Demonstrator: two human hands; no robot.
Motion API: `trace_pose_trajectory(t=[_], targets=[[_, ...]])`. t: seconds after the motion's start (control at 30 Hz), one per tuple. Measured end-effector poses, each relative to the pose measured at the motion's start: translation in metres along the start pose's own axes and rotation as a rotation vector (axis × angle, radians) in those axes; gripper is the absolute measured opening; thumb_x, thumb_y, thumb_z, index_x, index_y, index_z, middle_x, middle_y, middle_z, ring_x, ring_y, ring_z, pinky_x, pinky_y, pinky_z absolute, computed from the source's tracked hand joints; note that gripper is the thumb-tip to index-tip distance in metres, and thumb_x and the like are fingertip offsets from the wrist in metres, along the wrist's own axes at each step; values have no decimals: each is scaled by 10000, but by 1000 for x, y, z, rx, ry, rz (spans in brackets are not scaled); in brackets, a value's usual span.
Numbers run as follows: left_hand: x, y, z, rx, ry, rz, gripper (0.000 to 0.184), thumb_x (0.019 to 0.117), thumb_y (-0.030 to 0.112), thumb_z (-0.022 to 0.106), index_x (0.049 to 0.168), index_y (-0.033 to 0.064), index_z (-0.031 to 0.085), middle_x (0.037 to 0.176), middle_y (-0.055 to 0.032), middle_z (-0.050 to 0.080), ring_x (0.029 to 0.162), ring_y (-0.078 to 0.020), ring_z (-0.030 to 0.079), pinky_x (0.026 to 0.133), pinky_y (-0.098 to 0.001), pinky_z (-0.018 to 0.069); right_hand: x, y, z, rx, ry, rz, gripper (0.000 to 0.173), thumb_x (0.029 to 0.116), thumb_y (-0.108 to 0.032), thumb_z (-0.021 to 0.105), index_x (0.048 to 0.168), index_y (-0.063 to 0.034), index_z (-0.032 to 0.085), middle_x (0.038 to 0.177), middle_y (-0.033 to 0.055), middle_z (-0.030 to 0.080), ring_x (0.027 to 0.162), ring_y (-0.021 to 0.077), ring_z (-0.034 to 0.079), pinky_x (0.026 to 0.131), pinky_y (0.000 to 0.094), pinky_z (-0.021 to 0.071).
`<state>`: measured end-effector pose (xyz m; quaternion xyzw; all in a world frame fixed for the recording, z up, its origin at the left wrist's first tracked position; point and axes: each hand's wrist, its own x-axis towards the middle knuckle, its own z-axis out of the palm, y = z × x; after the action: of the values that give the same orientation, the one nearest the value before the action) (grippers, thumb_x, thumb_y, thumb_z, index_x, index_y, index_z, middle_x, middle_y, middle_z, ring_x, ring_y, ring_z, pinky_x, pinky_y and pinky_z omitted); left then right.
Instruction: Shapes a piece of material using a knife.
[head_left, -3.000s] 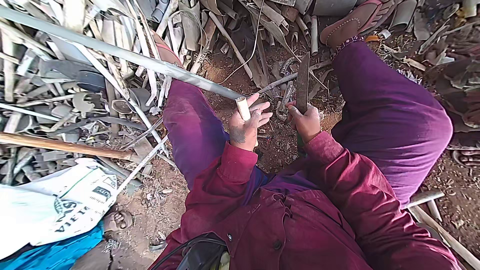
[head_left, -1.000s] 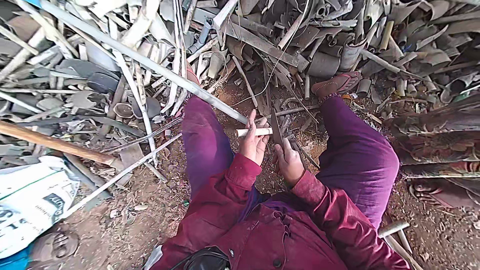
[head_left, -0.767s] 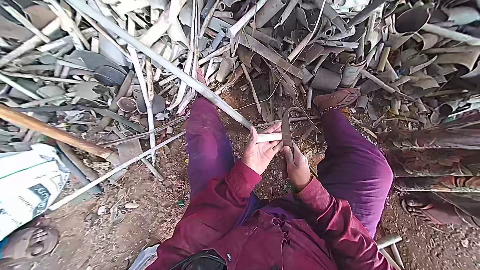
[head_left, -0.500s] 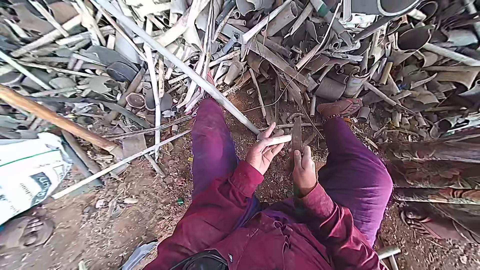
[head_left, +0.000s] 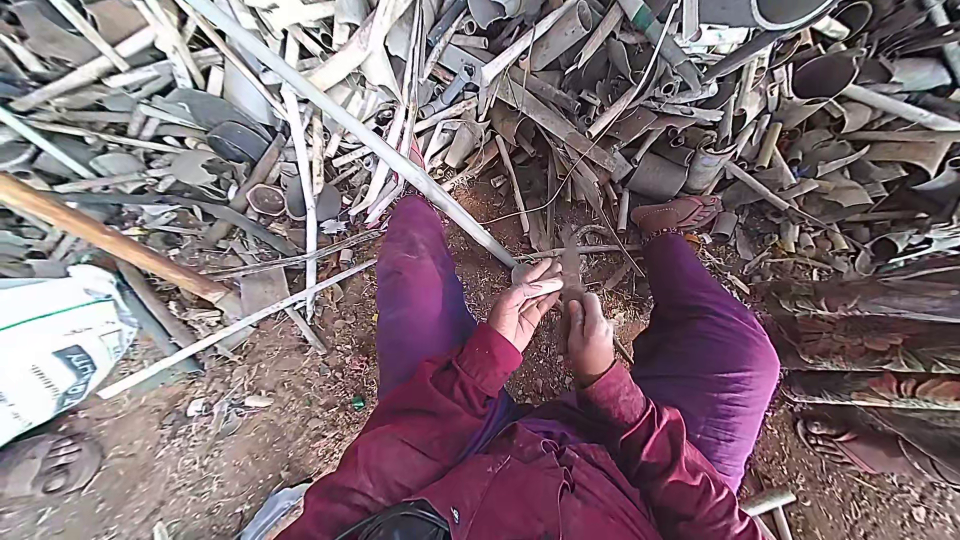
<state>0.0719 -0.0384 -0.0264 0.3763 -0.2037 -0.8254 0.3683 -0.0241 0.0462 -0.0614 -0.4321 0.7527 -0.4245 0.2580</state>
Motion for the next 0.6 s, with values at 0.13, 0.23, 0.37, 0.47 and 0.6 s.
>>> trace_pose_trajectory(t=[0.13,0.23,0.37,0.47,0.6], targets=[[3,-4,0,56,26,-12,377,1040,9,342,1365,-42,524,1231,-147,654,1033,-185,662,927,-308,529,-2,1,6,11,-9,-92,317,1066,-129,449,1170,137,588,717,146,676,585,228,686,583,391,588],[5,-5,0,83,59,-32,341,1048,33,336,1307,-13,553,1239,-134,654,1012,-170,659,887,-295,530,-4,-3,9,-25,11,-169,292,1045,-113,490,1121,139,616,715,167,678,607,251,694,599,396,573],[6,-10,0,42,5,-8,380,1012,-40,398,1359,-71,549,1347,-173,624,1179,-208,631,1034,-312,480,7,6,6,65,56,39,327,1091,-134,414,1215,142,540,709,124,661,560,192,676,563,371,590],[8,-13,-1,94,35,-7,402,996,-44,392,1373,-40,530,1296,-145,620,1080,-161,632,964,-276,498,1,5,8,58,-22,-20,323,1077,-137,433,1186,136,568,700,130,656,568,218,667,572,389,576],[8,-15,-1,20,2,1,404,994,-74,347,1330,-71,571,1273,-164,677,1169,-198,646,1037,-306,478,13,12,2,168,18,128,311,1107,-149,374,1199,115,512,669,78,626,513,152,641,525,337,582]])
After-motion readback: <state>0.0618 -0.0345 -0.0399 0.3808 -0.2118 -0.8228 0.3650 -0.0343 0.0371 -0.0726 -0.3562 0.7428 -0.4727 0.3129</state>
